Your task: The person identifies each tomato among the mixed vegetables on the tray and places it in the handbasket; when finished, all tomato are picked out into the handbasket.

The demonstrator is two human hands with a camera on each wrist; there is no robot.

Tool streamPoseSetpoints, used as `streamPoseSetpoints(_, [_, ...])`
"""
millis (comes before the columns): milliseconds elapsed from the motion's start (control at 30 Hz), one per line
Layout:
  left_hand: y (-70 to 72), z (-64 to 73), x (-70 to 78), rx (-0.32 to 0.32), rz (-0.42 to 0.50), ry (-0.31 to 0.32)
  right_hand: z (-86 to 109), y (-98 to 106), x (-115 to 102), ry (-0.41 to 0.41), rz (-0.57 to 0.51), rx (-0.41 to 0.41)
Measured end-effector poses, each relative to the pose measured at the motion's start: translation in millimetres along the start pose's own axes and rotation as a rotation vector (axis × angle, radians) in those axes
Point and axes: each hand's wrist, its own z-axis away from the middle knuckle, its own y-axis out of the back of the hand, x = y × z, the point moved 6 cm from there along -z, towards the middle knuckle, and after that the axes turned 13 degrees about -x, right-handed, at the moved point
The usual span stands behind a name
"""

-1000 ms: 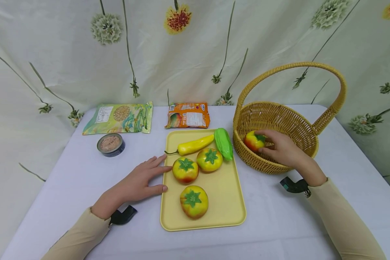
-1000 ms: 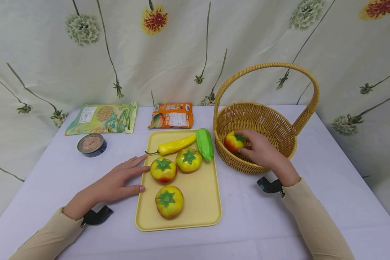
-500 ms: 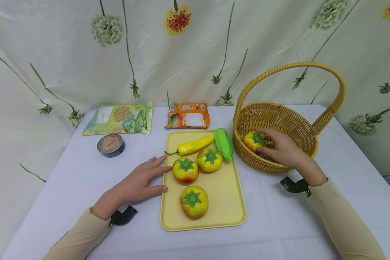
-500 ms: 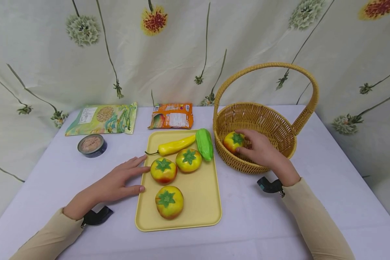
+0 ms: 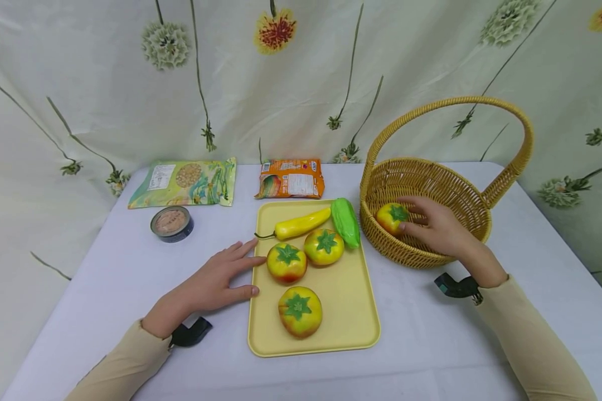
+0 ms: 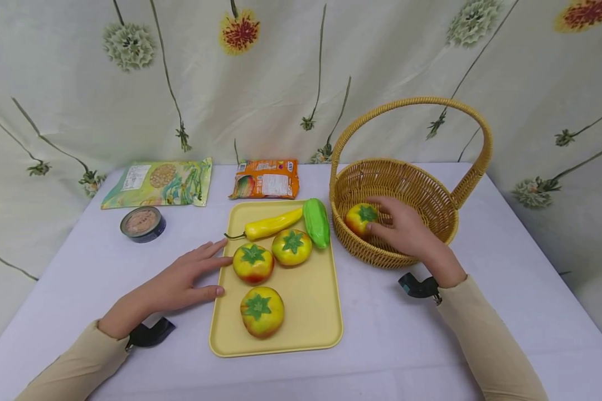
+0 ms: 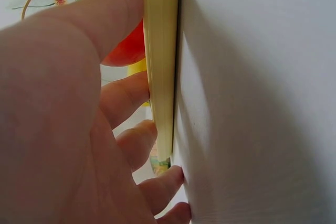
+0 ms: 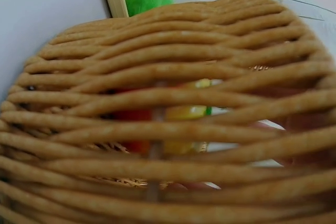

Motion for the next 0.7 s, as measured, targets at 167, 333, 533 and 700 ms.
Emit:
streamPoseSetpoints(167, [-0.5, -0.3, -1.3, 0.005, -0.008, -0.007, 4.2, 5, -6, 0.014, -0.003, 0.044])
streamPoseSetpoints(333, [-0.1, -1.6, -2.1, 0.009, -0.016, -0.01, 8.7, 9, -16, 0.065, -0.001, 0.093])
streamPoseSetpoints(533, [0.5, -0.8, -2.2, 0.01, -0.02, -0.005, 15.3, 7, -41, 0.237, 0.057, 0.203])
streamPoseSetpoints(700, [-0.4, -1.1, -1.7, 0.009, -0.006, -0.01, 20.5, 0, -63, 0.354, 0.118, 0.252])
